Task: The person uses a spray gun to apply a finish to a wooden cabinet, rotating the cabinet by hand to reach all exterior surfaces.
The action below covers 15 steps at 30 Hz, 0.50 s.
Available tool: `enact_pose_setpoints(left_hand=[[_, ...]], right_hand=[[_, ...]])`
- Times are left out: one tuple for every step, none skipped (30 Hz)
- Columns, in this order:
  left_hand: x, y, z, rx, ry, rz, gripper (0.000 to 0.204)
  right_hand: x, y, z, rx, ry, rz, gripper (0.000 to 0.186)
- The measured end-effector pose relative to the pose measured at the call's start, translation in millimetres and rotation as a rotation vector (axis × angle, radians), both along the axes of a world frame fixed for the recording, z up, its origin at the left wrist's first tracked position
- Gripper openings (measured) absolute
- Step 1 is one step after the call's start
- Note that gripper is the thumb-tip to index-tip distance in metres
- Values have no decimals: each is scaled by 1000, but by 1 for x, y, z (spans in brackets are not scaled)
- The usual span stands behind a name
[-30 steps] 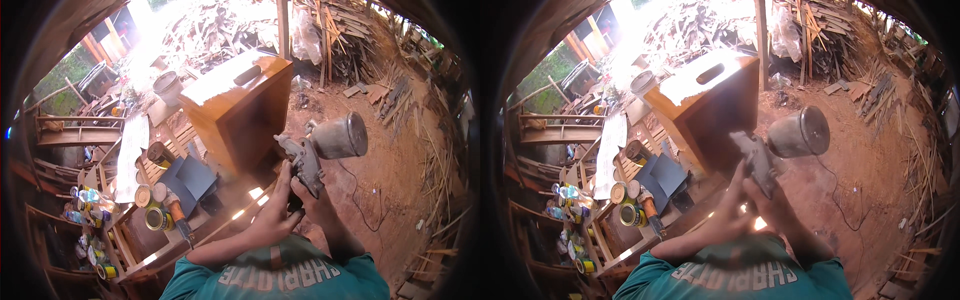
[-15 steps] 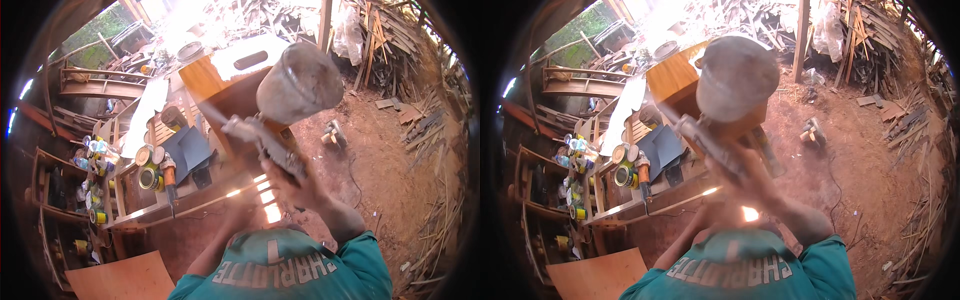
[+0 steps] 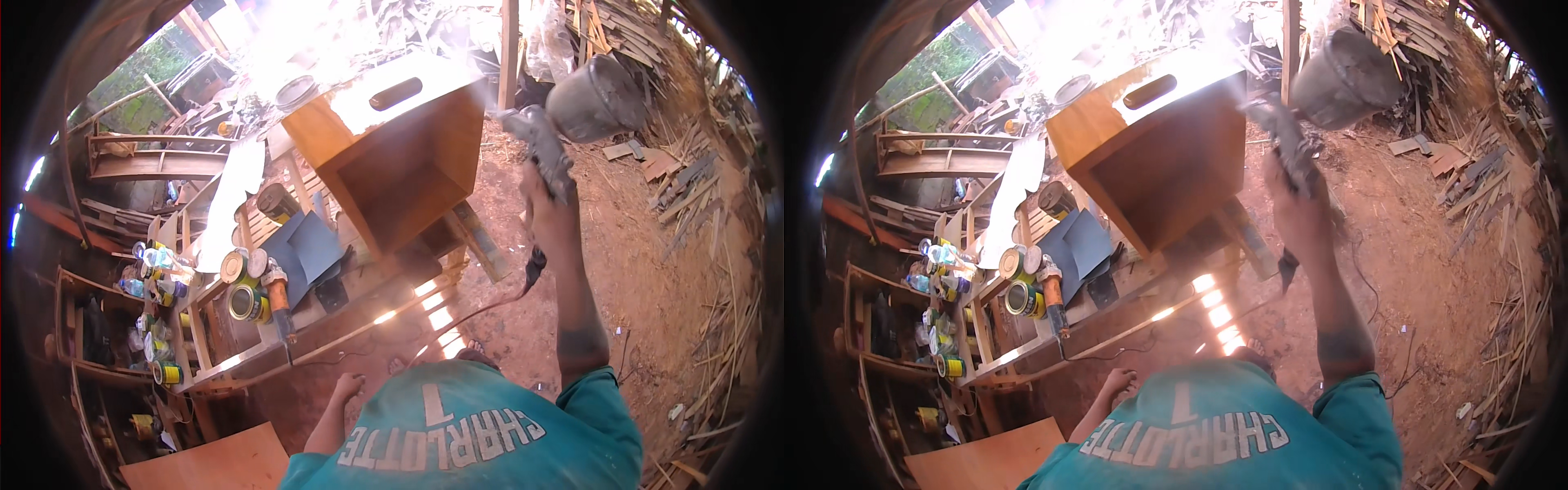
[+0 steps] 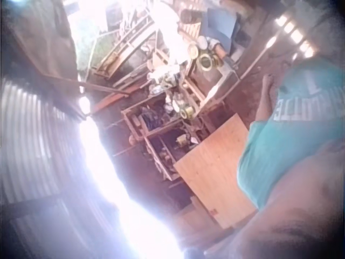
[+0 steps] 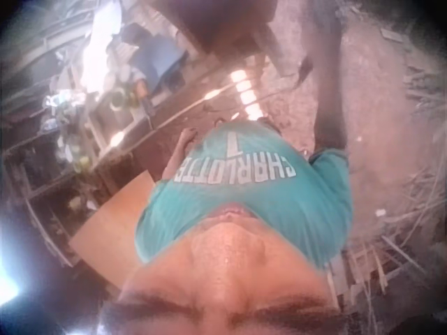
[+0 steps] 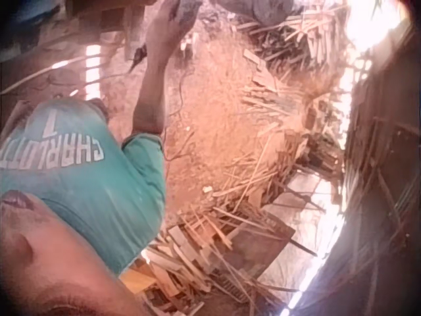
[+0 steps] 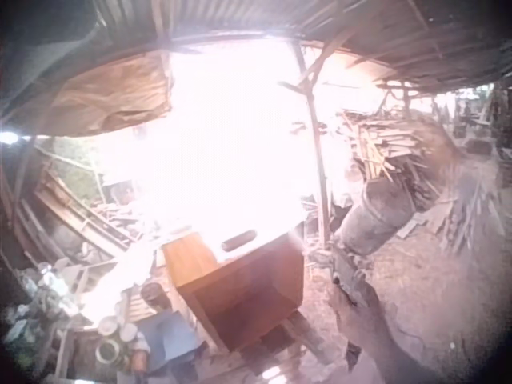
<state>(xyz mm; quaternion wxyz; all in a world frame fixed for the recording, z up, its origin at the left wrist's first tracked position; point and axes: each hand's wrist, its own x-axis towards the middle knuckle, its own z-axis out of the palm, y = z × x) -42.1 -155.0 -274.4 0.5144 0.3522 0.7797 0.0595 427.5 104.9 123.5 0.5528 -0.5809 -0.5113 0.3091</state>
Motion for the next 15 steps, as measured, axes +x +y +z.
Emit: enact_pose_setpoints(left_hand=[[-8,0,-5,-5,0,5,33],[-17,2,-7,-18,-5,36,34],[-23,3,-11,-30,-10,68,35],[-27,3,-14,-19,6,41,35],[-27,4,-13,-22,4,41,35],[-24,5,-13,24,-9,32,34],[-23,5,-10,69,-18,30,34],[-20,7,-9,62,-22,32,34],[-18,11,-8,53,-38,-9,35],[-16,14,-9,41,-60,-52,35],[-19,13,-14,31,-69,-46,35],[-21,14,-20,10,-82,-71,36],[-25,13,-24,-13,-88,-102,37],[-29,10,-28,-26,-93,-103,37],[-33,5,-31,-12,-68,-122,37]], right_hand=[[-10,-13,-1,-7,51,103,25],[-19,-26,-1,-18,104,207,28],[-32,-38,7,-44,152,250,30],[-45,-51,14,-72,197,295,33],[-52,-59,14,52,157,451,35],[-57,-65,13,112,134,528,37],[-63,-70,10,172,119,613,38],[-65,-75,7,173,146,687,39],[-69,-82,5,173,174,760,41],[-78,-90,2,195,311,727,42],[-89,-98,0,225,447,704,43],[-91,-103,-2,126,376,677,43],[-101,-105,-7,65,420,661,32],[-111,-106,-10,3,464,645,25],[-122,-108,-14,-63,508,630,24]])
